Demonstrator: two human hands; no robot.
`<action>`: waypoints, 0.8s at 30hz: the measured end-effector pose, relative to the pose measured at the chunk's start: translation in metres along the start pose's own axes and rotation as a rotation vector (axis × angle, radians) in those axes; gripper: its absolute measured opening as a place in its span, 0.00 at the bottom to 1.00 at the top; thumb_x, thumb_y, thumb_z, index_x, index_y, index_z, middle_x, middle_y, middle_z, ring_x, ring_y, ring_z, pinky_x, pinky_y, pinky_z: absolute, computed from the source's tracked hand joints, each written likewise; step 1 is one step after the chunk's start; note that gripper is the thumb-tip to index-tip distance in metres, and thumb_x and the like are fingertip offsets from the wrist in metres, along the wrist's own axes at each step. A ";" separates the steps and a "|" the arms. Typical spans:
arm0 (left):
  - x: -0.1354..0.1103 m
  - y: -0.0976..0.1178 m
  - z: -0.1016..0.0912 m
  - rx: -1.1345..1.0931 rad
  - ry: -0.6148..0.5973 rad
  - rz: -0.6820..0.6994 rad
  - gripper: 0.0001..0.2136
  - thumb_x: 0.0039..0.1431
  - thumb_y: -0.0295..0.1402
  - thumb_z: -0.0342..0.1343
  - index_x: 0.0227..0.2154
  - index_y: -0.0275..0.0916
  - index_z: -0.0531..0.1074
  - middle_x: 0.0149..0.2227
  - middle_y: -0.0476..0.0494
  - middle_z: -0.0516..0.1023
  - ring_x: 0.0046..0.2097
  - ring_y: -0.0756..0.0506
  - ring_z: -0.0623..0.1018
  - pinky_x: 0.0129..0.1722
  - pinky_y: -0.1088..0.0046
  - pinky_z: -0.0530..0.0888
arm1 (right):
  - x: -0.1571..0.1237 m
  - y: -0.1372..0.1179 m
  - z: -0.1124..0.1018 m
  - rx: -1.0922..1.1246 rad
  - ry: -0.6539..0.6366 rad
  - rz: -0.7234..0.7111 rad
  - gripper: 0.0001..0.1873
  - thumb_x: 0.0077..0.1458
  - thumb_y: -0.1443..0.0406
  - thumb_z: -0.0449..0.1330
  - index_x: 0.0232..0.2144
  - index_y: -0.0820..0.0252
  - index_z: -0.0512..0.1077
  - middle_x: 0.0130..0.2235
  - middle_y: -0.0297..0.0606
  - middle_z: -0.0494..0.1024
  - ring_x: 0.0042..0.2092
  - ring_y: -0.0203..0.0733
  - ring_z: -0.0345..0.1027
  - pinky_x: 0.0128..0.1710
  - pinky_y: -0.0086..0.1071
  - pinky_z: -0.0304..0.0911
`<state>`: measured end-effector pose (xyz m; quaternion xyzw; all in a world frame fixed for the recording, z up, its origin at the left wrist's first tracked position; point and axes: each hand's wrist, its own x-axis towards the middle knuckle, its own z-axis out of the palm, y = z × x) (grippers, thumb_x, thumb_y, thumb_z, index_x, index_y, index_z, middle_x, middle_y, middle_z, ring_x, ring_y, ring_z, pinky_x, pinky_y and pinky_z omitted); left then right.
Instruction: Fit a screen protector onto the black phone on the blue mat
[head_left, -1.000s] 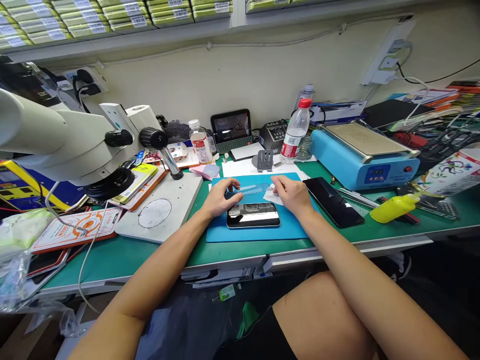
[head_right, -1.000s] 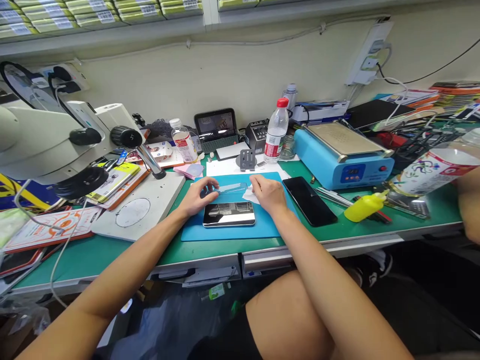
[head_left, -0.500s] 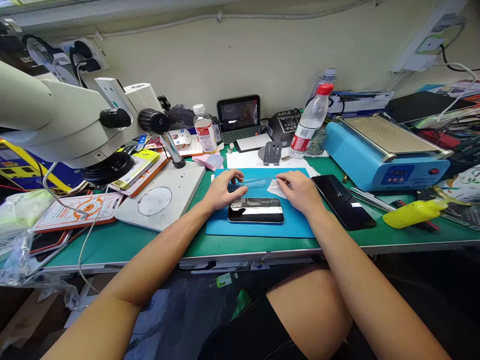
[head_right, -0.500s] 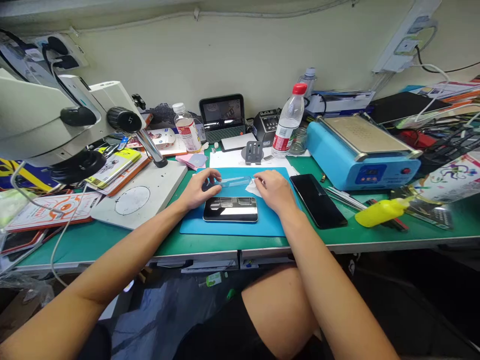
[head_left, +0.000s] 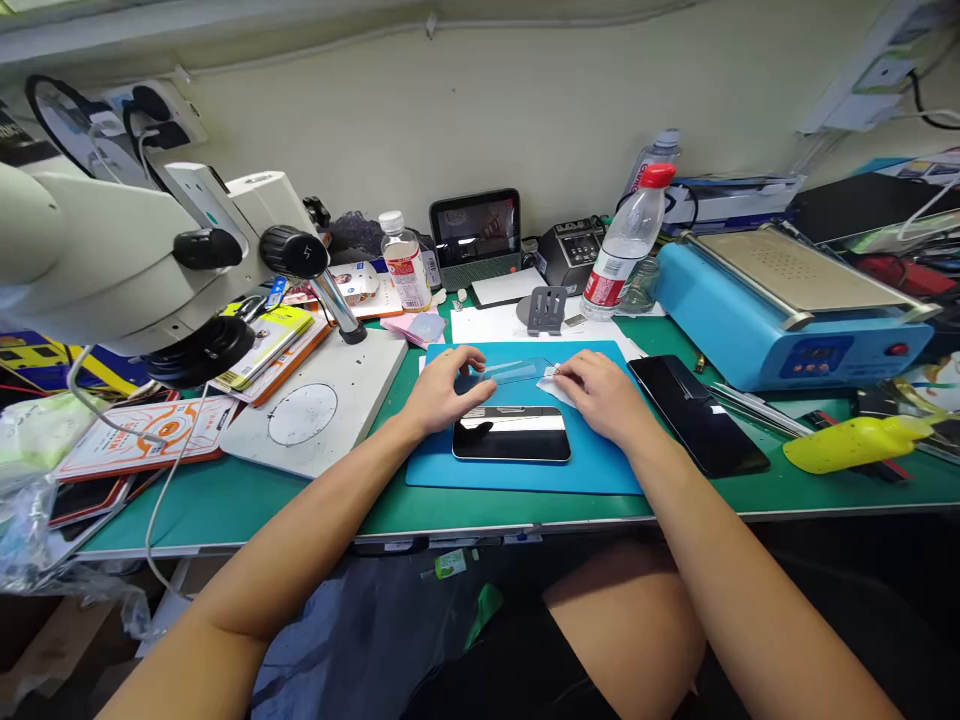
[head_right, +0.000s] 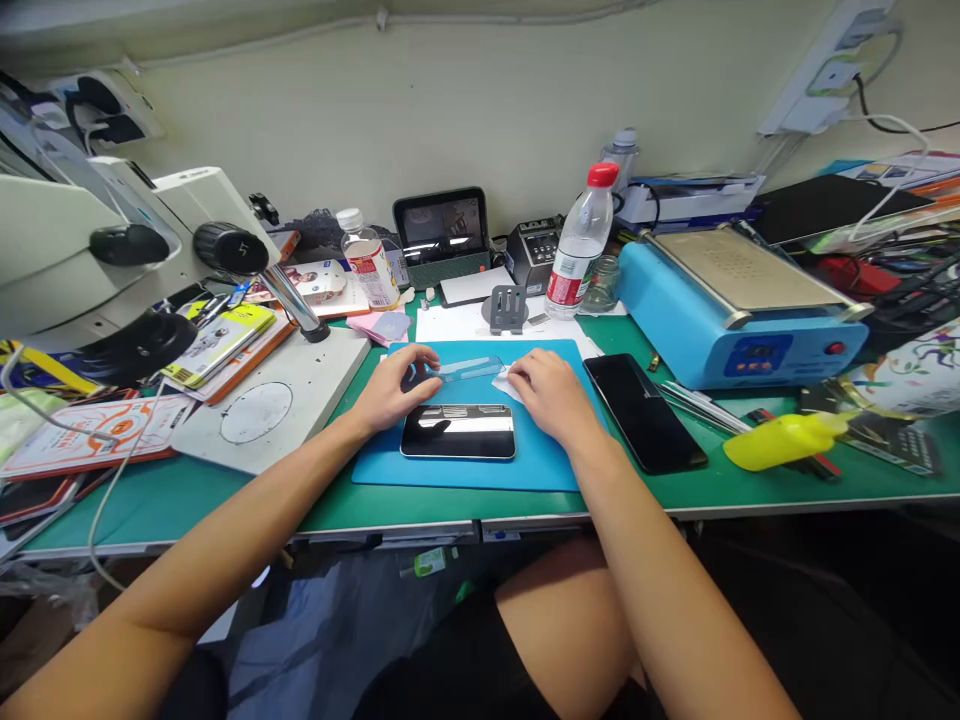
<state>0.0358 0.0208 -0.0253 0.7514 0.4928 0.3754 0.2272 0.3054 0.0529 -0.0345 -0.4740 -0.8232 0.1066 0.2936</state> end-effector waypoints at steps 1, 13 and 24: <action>0.000 -0.001 0.001 -0.015 0.001 -0.006 0.12 0.59 0.42 0.57 0.41 0.42 0.71 0.42 0.44 0.80 0.42 0.43 0.76 0.45 0.64 0.72 | 0.000 -0.001 0.000 0.005 0.013 0.009 0.13 0.64 0.58 0.54 0.31 0.56 0.72 0.36 0.44 0.78 0.41 0.50 0.72 0.41 0.41 0.66; -0.005 0.006 0.005 -0.110 0.162 -0.060 0.15 0.66 0.46 0.49 0.47 0.42 0.67 0.44 0.43 0.81 0.43 0.43 0.78 0.45 0.63 0.73 | -0.027 -0.032 -0.020 -0.010 0.123 -0.036 0.12 0.70 0.60 0.50 0.43 0.58 0.71 0.33 0.38 0.81 0.33 0.44 0.77 0.32 0.34 0.68; -0.002 0.008 0.008 0.141 0.183 -0.105 0.14 0.66 0.46 0.51 0.46 0.43 0.69 0.44 0.45 0.82 0.42 0.42 0.78 0.51 0.57 0.69 | -0.095 -0.058 -0.012 -0.290 -0.046 -0.338 0.28 0.70 0.58 0.54 0.64 0.72 0.64 0.66 0.56 0.70 0.68 0.55 0.63 0.64 0.53 0.64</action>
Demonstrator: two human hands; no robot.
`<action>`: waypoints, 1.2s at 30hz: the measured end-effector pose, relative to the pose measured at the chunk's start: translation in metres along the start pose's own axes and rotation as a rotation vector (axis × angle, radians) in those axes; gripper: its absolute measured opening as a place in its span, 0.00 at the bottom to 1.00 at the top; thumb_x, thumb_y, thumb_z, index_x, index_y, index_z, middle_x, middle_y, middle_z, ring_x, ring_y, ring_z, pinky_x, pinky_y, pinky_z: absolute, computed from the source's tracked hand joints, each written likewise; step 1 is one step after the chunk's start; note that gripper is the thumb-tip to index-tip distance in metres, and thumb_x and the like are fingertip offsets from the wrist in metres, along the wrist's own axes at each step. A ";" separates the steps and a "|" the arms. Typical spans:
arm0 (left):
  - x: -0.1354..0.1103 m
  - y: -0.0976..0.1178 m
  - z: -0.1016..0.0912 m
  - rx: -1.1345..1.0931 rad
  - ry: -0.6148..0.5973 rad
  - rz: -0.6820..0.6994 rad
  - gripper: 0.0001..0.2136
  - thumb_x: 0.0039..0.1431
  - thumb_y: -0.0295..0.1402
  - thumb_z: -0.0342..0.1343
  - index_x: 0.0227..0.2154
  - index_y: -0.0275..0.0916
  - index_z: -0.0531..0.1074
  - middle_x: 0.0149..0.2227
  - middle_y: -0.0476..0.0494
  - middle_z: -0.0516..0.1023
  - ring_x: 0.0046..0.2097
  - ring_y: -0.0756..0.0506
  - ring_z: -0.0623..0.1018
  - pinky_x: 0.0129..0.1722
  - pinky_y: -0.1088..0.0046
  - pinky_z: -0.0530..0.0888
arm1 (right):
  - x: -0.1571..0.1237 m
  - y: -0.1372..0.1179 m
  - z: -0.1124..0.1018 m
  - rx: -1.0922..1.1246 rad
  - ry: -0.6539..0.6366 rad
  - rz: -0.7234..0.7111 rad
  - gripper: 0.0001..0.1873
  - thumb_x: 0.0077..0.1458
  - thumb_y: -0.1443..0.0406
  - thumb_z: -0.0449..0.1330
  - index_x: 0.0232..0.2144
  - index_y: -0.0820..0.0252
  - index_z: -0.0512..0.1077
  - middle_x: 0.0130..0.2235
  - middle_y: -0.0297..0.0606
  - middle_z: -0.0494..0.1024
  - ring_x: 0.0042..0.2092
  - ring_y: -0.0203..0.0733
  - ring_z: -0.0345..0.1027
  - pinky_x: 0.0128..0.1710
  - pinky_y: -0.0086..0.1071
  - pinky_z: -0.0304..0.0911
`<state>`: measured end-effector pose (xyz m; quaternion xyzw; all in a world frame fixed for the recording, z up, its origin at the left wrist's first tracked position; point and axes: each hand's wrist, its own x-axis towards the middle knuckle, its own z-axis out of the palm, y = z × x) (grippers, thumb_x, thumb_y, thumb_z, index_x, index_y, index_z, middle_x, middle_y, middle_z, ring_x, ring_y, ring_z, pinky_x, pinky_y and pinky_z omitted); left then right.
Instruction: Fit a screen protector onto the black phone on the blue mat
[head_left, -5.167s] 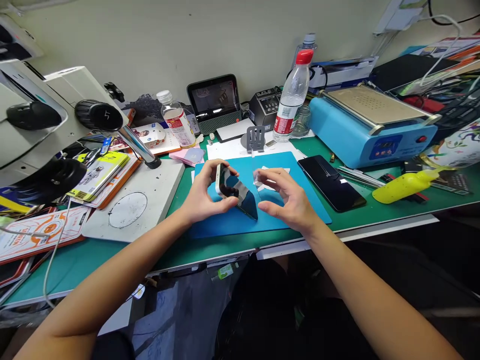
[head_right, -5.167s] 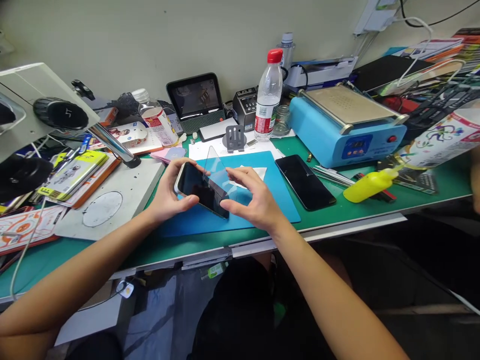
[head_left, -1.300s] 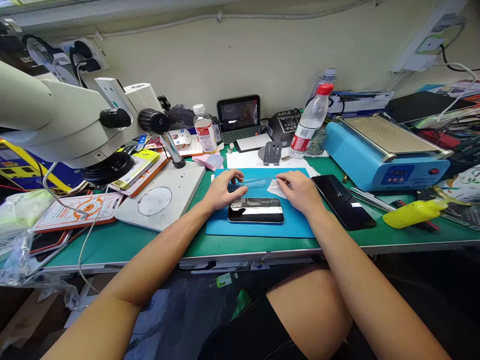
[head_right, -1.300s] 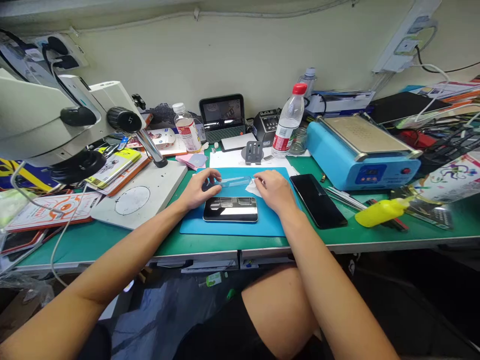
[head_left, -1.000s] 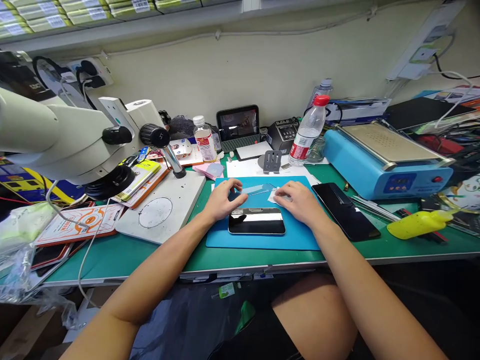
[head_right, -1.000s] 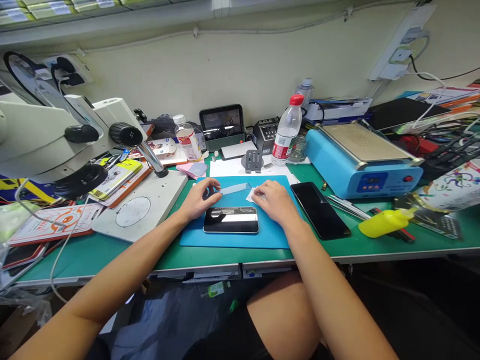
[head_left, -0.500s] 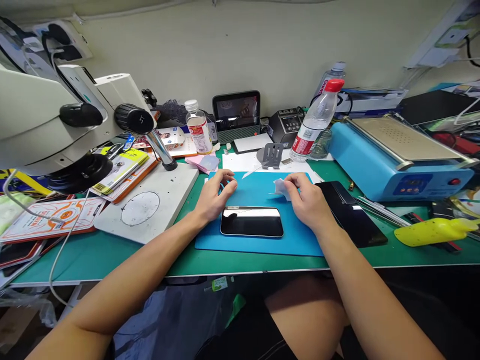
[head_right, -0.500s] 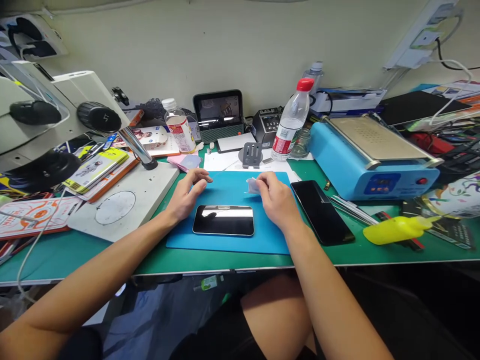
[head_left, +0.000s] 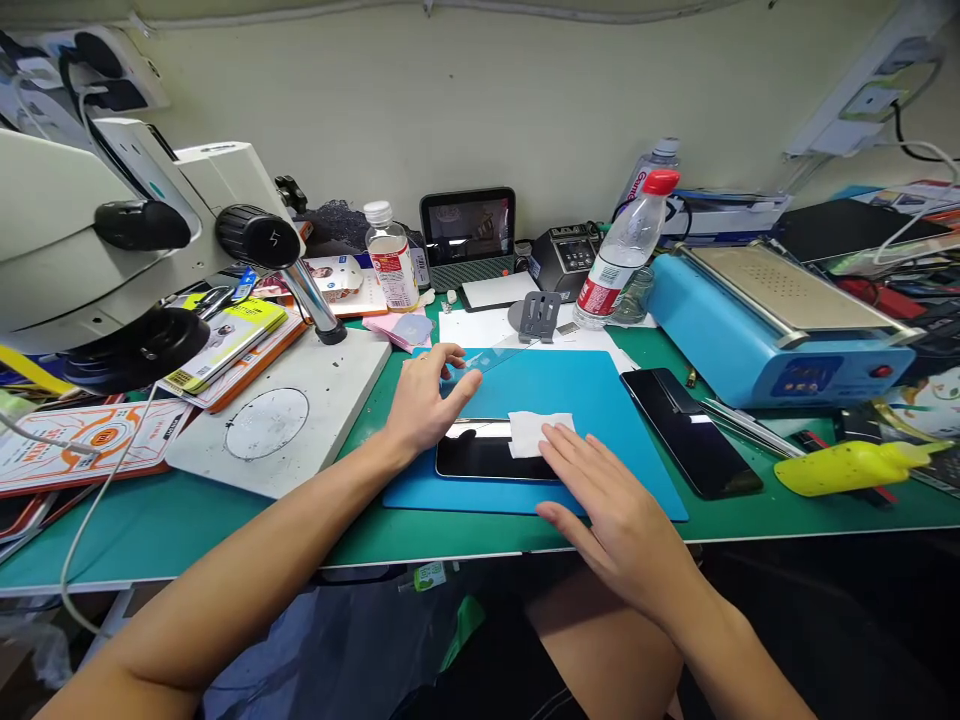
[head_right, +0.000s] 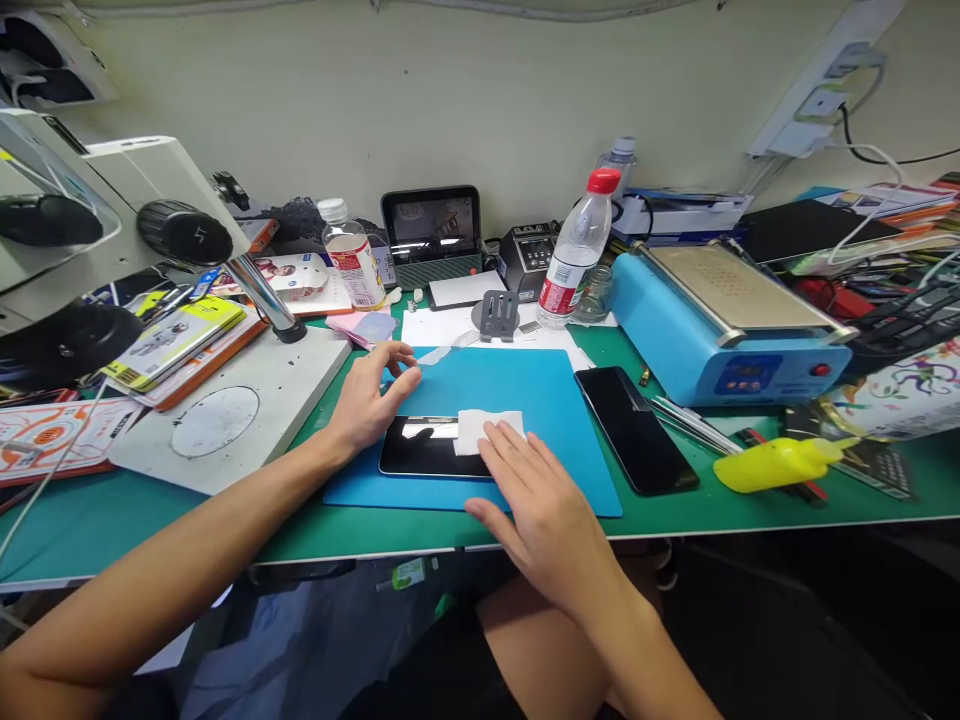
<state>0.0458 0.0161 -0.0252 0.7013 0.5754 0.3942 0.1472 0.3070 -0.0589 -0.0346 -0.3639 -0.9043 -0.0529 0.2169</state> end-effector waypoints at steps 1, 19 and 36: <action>0.001 -0.001 0.000 0.013 -0.001 0.002 0.14 0.67 0.46 0.50 0.46 0.43 0.69 0.45 0.45 0.81 0.42 0.42 0.78 0.51 0.57 0.69 | 0.002 0.000 0.002 -0.016 -0.015 0.019 0.30 0.70 0.56 0.53 0.64 0.73 0.64 0.66 0.57 0.69 0.68 0.56 0.62 0.64 0.55 0.64; 0.010 -0.018 0.003 0.265 -0.251 0.177 0.21 0.66 0.41 0.55 0.59 0.39 0.68 0.59 0.35 0.76 0.62 0.33 0.69 0.63 0.49 0.63 | 0.025 -0.040 0.019 0.050 -0.152 0.137 0.41 0.67 0.44 0.50 0.64 0.75 0.66 0.67 0.62 0.64 0.69 0.63 0.58 0.66 0.58 0.61; 0.006 -0.013 0.001 0.076 -0.194 0.224 0.17 0.72 0.38 0.44 0.55 0.40 0.71 0.56 0.38 0.77 0.59 0.38 0.72 0.62 0.54 0.68 | 0.014 -0.043 0.025 0.016 -0.127 0.328 0.49 0.65 0.40 0.47 0.69 0.78 0.58 0.70 0.65 0.57 0.72 0.65 0.49 0.67 0.59 0.57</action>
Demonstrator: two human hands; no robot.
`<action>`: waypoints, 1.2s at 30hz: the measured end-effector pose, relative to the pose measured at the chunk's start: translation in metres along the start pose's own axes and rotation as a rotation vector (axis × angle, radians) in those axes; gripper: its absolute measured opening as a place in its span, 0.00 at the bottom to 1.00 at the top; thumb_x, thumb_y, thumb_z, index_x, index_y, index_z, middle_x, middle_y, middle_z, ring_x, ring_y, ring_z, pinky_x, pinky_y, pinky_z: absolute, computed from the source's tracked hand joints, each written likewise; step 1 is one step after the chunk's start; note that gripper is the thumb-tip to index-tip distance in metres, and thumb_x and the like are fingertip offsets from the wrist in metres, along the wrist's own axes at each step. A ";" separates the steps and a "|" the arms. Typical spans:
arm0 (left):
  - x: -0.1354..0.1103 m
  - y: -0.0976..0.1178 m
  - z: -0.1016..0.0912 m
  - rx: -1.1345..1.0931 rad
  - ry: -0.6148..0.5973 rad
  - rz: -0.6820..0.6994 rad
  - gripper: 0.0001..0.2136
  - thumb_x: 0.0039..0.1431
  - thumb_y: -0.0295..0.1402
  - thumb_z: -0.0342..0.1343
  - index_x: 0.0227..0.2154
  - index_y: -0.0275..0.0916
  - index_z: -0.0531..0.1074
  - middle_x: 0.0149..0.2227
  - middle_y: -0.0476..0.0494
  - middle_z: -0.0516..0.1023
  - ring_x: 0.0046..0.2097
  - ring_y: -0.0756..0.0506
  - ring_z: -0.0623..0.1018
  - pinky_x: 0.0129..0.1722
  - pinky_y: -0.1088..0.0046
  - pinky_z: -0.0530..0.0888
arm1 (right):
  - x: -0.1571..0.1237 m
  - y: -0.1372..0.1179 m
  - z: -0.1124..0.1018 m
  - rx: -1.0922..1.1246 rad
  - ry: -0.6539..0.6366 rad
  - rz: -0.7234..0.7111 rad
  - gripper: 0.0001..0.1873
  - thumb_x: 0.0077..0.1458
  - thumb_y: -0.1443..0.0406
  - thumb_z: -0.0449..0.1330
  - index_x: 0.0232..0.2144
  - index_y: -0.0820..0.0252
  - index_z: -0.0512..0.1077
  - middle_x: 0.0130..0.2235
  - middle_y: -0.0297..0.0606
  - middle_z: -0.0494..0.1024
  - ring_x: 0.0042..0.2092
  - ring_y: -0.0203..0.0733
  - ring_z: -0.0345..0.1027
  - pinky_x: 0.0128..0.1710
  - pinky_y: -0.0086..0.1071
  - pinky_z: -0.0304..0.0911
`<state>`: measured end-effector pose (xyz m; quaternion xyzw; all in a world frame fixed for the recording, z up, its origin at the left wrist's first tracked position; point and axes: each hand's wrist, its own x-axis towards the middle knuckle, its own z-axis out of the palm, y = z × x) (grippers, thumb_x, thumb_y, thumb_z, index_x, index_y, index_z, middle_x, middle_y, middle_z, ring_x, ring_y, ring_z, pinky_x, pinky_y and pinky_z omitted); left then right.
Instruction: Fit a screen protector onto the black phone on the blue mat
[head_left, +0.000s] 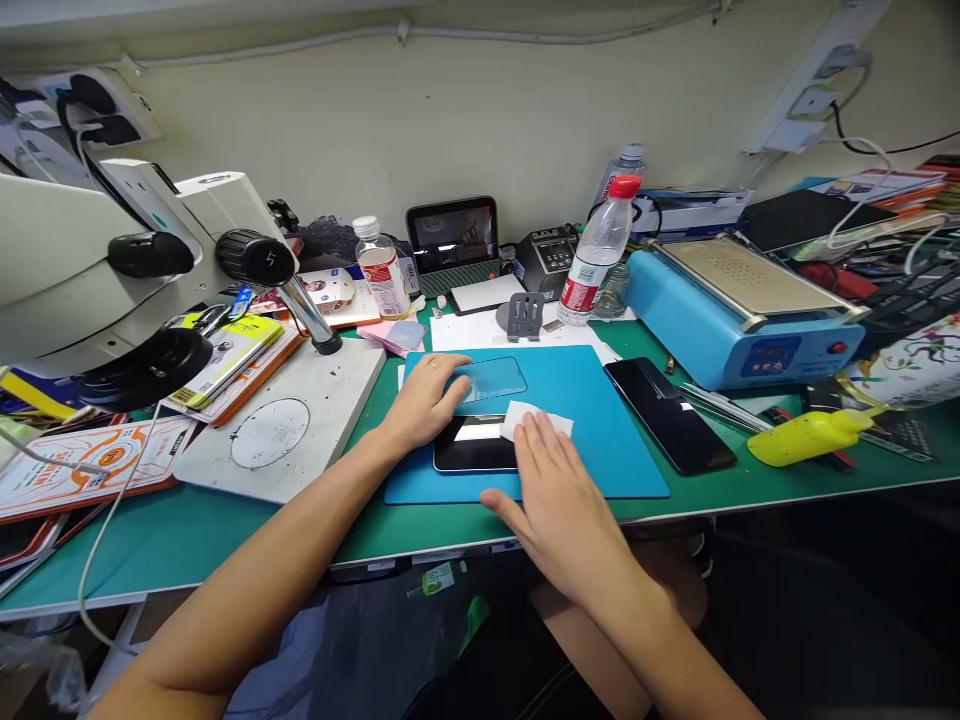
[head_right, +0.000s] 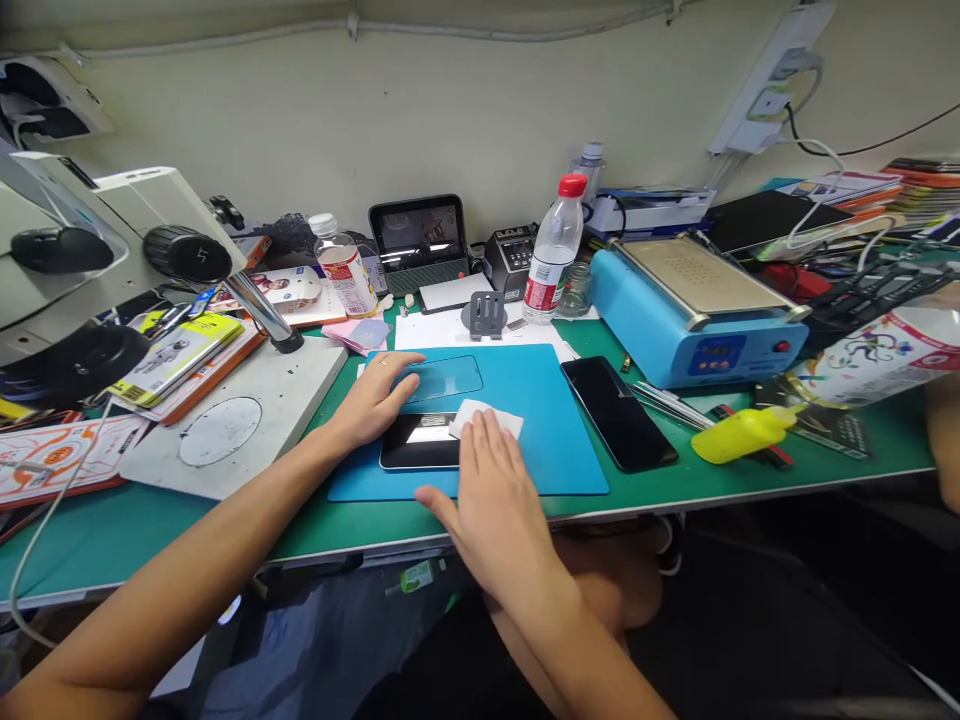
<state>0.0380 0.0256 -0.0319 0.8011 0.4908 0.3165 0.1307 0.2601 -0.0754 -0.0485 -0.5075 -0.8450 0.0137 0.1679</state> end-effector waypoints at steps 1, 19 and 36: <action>0.000 0.000 0.000 -0.015 0.006 0.007 0.17 0.72 0.38 0.44 0.55 0.40 0.71 0.56 0.39 0.78 0.59 0.39 0.72 0.62 0.55 0.68 | 0.005 -0.008 0.002 0.013 -0.010 -0.001 0.50 0.65 0.39 0.47 0.68 0.78 0.58 0.70 0.66 0.57 0.72 0.65 0.49 0.67 0.59 0.56; -0.004 0.010 -0.007 -0.107 0.108 -0.019 0.16 0.71 0.38 0.42 0.48 0.40 0.74 0.42 0.41 0.80 0.47 0.40 0.76 0.52 0.60 0.70 | 0.001 -0.042 -0.007 0.212 -0.138 -0.162 0.41 0.67 0.43 0.49 0.68 0.69 0.62 0.71 0.51 0.59 0.72 0.55 0.53 0.70 0.52 0.53; -0.033 0.007 -0.055 0.272 -0.331 0.369 0.38 0.59 0.57 0.57 0.65 0.38 0.60 0.60 0.31 0.70 0.56 0.31 0.72 0.58 0.50 0.70 | -0.007 -0.030 -0.004 0.076 -0.062 -0.079 0.44 0.66 0.42 0.48 0.67 0.73 0.62 0.71 0.56 0.57 0.71 0.60 0.55 0.66 0.54 0.62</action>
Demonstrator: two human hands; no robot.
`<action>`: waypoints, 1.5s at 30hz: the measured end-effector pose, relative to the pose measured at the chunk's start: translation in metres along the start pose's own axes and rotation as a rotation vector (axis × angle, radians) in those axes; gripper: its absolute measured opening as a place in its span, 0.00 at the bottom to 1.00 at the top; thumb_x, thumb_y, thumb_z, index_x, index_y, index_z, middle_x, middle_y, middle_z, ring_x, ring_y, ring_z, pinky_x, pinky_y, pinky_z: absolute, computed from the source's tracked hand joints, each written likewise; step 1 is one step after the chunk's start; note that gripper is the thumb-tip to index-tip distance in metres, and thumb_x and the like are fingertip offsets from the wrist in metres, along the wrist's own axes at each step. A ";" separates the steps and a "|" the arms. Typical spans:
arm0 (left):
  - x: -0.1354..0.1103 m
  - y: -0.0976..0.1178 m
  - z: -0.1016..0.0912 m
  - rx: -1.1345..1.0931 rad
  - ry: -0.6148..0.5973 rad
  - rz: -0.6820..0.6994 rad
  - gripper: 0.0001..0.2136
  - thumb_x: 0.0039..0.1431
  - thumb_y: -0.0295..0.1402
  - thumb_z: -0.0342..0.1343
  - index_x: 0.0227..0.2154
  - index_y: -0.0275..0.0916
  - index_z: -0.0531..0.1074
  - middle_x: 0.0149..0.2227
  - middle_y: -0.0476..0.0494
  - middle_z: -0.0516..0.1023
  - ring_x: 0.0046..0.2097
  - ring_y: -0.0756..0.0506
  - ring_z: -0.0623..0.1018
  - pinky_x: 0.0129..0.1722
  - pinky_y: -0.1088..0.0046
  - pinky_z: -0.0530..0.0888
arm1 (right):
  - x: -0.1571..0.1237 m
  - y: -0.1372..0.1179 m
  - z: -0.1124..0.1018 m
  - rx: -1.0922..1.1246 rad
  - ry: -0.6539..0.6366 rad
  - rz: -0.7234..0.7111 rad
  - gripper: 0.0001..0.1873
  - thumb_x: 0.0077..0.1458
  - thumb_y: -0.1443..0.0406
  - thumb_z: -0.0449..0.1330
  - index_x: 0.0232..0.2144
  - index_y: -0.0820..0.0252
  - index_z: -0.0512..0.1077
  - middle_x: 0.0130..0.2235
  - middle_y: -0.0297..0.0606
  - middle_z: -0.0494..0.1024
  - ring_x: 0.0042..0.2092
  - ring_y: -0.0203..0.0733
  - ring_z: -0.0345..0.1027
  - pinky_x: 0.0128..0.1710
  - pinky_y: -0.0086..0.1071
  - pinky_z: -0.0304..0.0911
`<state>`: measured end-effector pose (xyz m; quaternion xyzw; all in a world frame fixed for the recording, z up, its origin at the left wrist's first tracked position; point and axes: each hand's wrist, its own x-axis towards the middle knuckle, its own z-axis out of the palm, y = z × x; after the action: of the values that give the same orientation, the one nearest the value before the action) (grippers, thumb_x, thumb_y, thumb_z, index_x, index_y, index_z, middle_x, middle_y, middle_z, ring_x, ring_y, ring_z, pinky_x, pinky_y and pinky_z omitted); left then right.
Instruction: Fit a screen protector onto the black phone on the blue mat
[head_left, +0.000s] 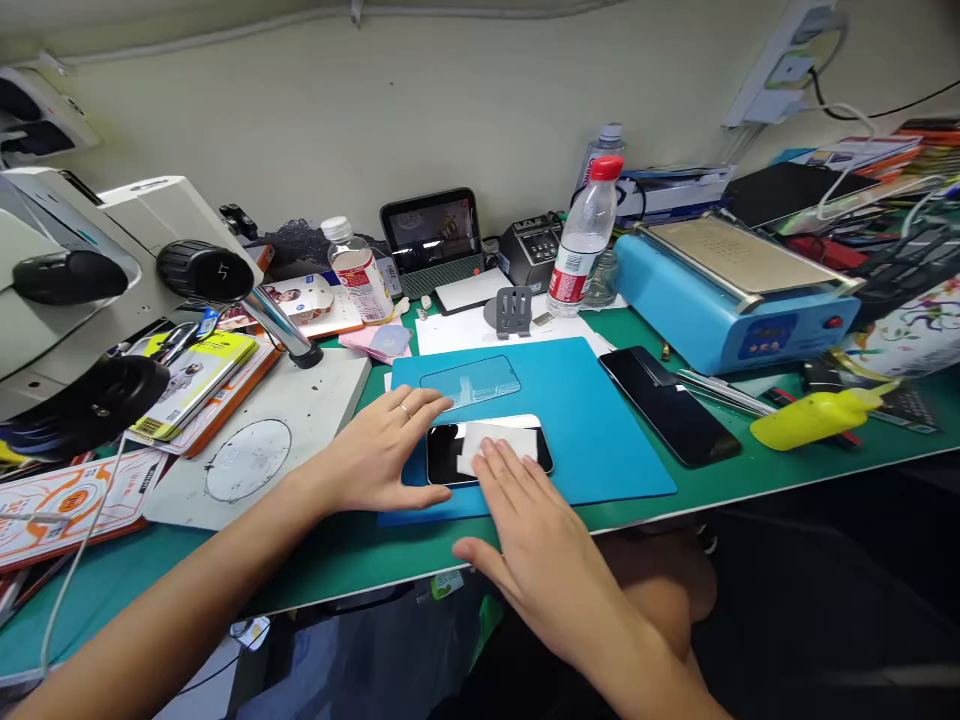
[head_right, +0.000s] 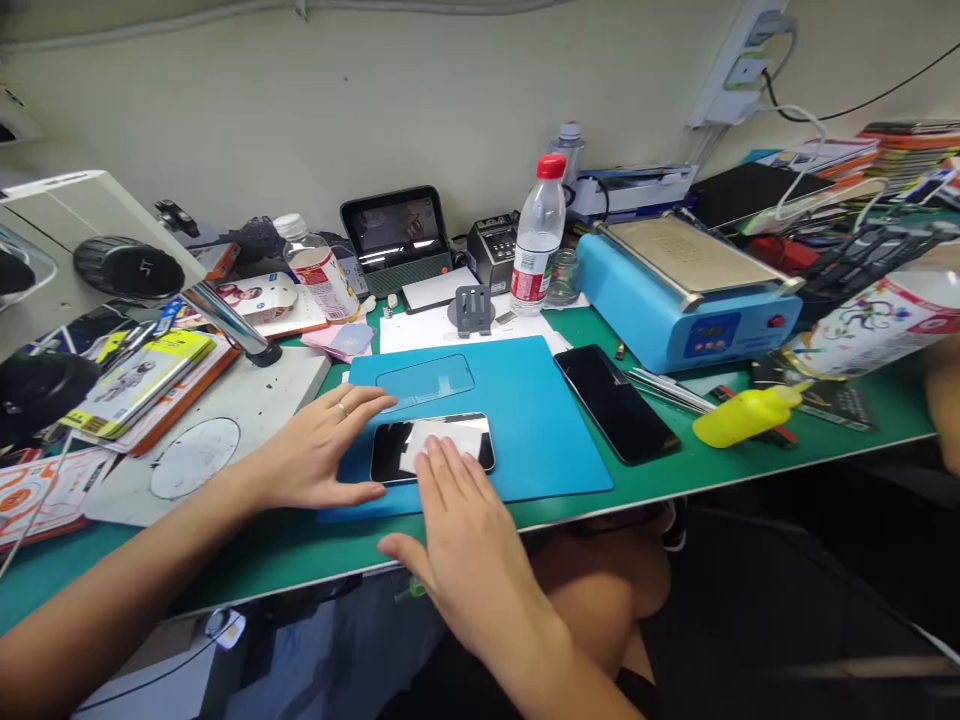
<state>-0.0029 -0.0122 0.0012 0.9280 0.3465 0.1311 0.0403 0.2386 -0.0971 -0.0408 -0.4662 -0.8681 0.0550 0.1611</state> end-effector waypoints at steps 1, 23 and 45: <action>0.000 -0.003 0.000 0.024 -0.024 0.009 0.41 0.57 0.61 0.58 0.64 0.36 0.60 0.59 0.30 0.70 0.56 0.31 0.72 0.58 0.50 0.69 | -0.004 0.005 0.000 -0.020 0.005 -0.012 0.43 0.67 0.43 0.49 0.67 0.73 0.62 0.71 0.56 0.58 0.70 0.60 0.56 0.65 0.54 0.63; -0.010 -0.020 0.005 -0.102 -0.090 -0.064 0.45 0.49 0.66 0.61 0.59 0.35 0.66 0.51 0.33 0.72 0.52 0.33 0.74 0.54 0.53 0.73 | 0.018 -0.016 0.003 0.031 -0.032 -0.142 0.44 0.65 0.41 0.49 0.68 0.71 0.62 0.70 0.52 0.60 0.71 0.53 0.55 0.68 0.47 0.59; 0.007 -0.021 0.016 -0.139 -0.050 -0.031 0.34 0.52 0.63 0.62 0.47 0.36 0.72 0.41 0.39 0.76 0.43 0.38 0.77 0.42 0.63 0.73 | 0.045 -0.007 0.003 -0.027 -0.124 -0.197 0.45 0.67 0.42 0.47 0.70 0.72 0.57 0.71 0.54 0.57 0.71 0.57 0.54 0.66 0.52 0.62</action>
<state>-0.0072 0.0086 -0.0164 0.9203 0.3500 0.1312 0.1154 0.2091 -0.0641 -0.0314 -0.3765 -0.9187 0.0558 0.1054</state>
